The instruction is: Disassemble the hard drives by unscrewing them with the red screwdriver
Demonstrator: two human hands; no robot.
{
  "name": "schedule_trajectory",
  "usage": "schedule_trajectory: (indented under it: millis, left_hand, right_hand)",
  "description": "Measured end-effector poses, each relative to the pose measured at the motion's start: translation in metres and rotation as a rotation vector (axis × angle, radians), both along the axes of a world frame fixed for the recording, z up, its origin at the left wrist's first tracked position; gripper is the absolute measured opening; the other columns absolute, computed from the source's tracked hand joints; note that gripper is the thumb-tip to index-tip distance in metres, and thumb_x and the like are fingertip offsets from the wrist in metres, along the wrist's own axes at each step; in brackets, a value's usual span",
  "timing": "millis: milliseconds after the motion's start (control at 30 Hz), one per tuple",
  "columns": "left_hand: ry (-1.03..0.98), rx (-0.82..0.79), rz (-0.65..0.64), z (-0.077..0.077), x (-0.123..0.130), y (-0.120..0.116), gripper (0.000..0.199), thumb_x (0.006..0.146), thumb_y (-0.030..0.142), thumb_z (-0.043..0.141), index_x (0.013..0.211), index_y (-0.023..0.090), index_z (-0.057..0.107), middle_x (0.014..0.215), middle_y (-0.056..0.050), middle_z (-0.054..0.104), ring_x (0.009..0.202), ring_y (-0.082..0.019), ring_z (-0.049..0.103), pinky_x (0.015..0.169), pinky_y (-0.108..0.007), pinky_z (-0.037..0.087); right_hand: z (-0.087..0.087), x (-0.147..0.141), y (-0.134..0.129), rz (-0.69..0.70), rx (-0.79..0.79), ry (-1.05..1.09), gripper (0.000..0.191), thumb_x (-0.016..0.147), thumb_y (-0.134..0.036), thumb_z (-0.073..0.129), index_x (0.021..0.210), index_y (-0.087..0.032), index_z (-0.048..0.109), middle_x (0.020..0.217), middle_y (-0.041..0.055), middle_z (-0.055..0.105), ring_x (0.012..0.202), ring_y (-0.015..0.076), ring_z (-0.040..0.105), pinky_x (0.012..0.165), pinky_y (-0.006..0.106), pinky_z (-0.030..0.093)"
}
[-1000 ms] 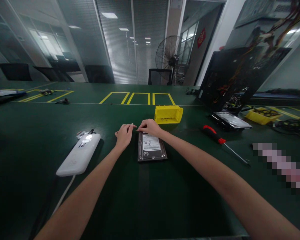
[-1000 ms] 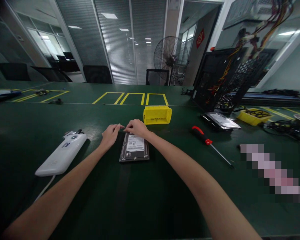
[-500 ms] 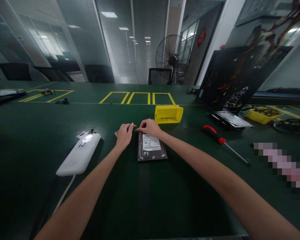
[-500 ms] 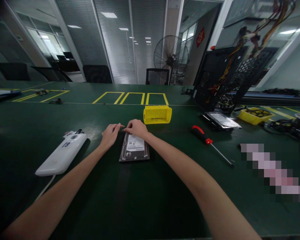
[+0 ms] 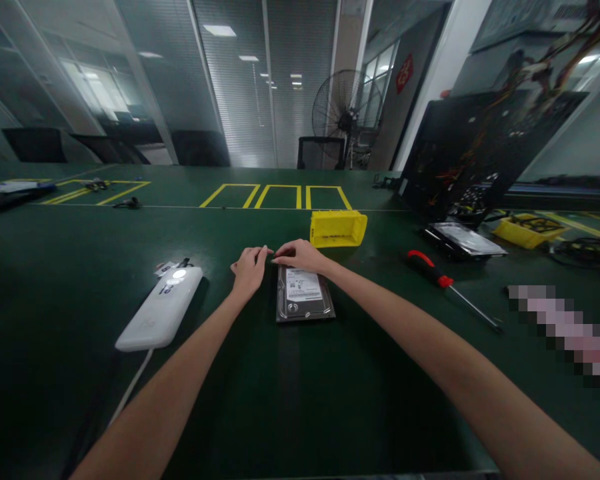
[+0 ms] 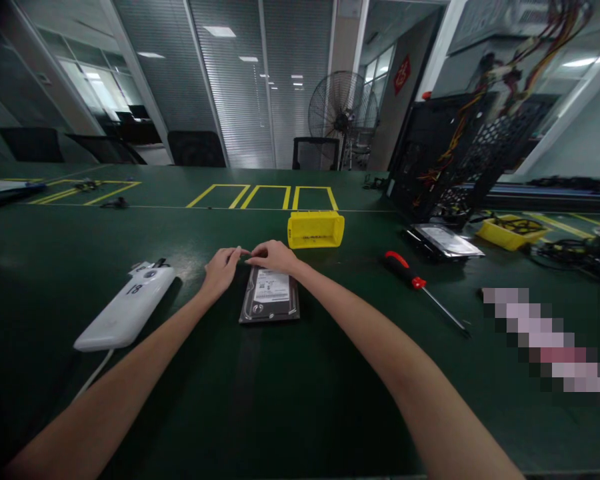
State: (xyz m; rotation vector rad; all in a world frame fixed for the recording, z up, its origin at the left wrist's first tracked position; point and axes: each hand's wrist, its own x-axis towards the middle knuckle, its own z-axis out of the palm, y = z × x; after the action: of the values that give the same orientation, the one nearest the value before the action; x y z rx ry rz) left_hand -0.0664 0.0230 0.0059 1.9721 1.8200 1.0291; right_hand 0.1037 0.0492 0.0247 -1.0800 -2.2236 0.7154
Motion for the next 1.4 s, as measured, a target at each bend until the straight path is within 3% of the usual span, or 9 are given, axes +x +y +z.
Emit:
schedule_trajectory:
  millis: [133, 567, 800, 900, 1000, 1133, 1267, 1333, 1400]
  left_hand:
    - [-0.021, 0.009, -0.003, 0.000, -0.001, 0.000, 0.036, 0.095, 0.036, 0.032, 0.101, 0.024, 0.066, 0.112, -0.007, 0.060, 0.113, -0.025, 0.053, 0.100, -0.048, 0.033]
    - [-0.014, -0.007, -0.003, 0.002, -0.001, -0.002, 0.036, 0.095, 0.037, 0.034, 0.102, 0.023, 0.065, 0.112, -0.007, 0.060, 0.114, -0.026, 0.052, 0.100, -0.050, 0.032]
    - [0.018, -0.033, -0.046, 0.003, 0.000, -0.002, 0.036, 0.095, 0.037, 0.033, 0.099, 0.025, 0.066, 0.113, -0.006, 0.061, 0.114, -0.026, 0.051, 0.099, -0.054, 0.028]
    - [0.036, -0.036, -0.105, 0.002, 0.001, -0.002, 0.040, 0.095, 0.042, 0.032, 0.091, 0.025, 0.068, 0.104, -0.004, 0.065, 0.109, -0.025, 0.054, 0.098, -0.050, 0.030]
    - [0.062, -0.026, -0.164, 0.002, 0.000, -0.002, 0.040, 0.093, 0.046, 0.036, 0.088, 0.025, 0.069, 0.102, -0.003, 0.067, 0.105, -0.024, 0.056, 0.097, -0.047, 0.030]
    - [0.107, -0.033, -0.189, 0.001, -0.002, -0.003, 0.036, 0.091, 0.048, 0.041, 0.091, 0.024, 0.068, 0.104, -0.003, 0.067, 0.103, -0.025, 0.057, 0.094, -0.047, 0.032]
    - [0.120, -0.022, -0.189, -0.001, -0.002, -0.001, 0.034, 0.089, 0.048, 0.044, 0.090, 0.023, 0.068, 0.103, -0.003, 0.067, 0.099, -0.024, 0.058, 0.093, -0.044, 0.035]
    - [0.121, -0.024, -0.185, 0.000, -0.001, -0.001, 0.032, 0.089, 0.047, 0.046, 0.090, 0.024, 0.068, 0.103, -0.003, 0.067, 0.100, -0.024, 0.058, 0.092, -0.044, 0.035]
    - [0.123, -0.025, -0.187, 0.001, -0.001, -0.002, 0.029, 0.088, 0.045, 0.047, 0.091, 0.025, 0.068, 0.103, -0.002, 0.068, 0.102, -0.024, 0.058, 0.092, -0.044, 0.035]
  right_hand:
    - [-0.002, -0.003, -0.001, -0.099, 0.028, -0.019, 0.033, 0.078, -0.040, 0.064, 0.080, -0.008, 0.072, 0.077, 0.0095, 0.070, 0.069, 0.0155, 0.062, 0.064, 0.030, 0.049]
    - [0.005, 0.005, -0.006, -0.029, 0.136, 0.033, 0.018, 0.082, -0.025, 0.061, 0.091, -0.015, 0.073, 0.091, 0.0050, 0.068, 0.081, 0.0106, 0.062, 0.075, 0.024, 0.050]
    - [0.010, 0.068, -0.003, -0.442, 0.130, -0.001, 0.022, 0.084, -0.029, 0.059, 0.094, -0.015, 0.072, 0.090, 0.0053, 0.072, 0.074, 0.0128, 0.066, 0.070, 0.026, 0.052]
    - [0.009, 0.094, 0.007, -0.699, 0.114, -0.074, 0.017, 0.081, -0.026, 0.061, 0.090, -0.016, 0.072, 0.091, 0.0072, 0.071, 0.078, 0.0182, 0.067, 0.068, 0.031, 0.052]
    - [0.006, 0.102, 0.014, -0.818, 0.120, -0.131, 0.017, 0.080, -0.021, 0.061, 0.095, -0.018, 0.070, 0.094, 0.0067, 0.071, 0.087, 0.0205, 0.066, 0.073, 0.034, 0.052]
    - [0.008, 0.097, 0.007, -0.784, 0.179, -0.159, 0.024, 0.081, -0.021, 0.059, 0.104, -0.019, 0.067, 0.105, 0.0055, 0.069, 0.097, 0.0207, 0.063, 0.076, 0.033, 0.051]
    - [0.023, 0.075, -0.023, -0.691, 0.246, -0.146, 0.020, 0.085, -0.028, 0.055, 0.099, -0.020, 0.068, 0.101, 0.0032, 0.070, 0.089, 0.0180, 0.063, 0.072, 0.031, 0.048]
    - [0.032, 0.056, -0.046, -0.546, 0.262, -0.139, 0.018, 0.085, -0.032, 0.056, 0.094, -0.022, 0.069, 0.092, -0.0004, 0.070, 0.079, 0.0133, 0.062, 0.070, 0.028, 0.047]
    - [0.038, 0.035, -0.070, -0.188, 0.229, -0.138, 0.018, 0.083, -0.032, 0.059, 0.091, -0.019, 0.069, 0.091, 0.0020, 0.067, 0.078, 0.0134, 0.059, 0.066, 0.027, 0.046]
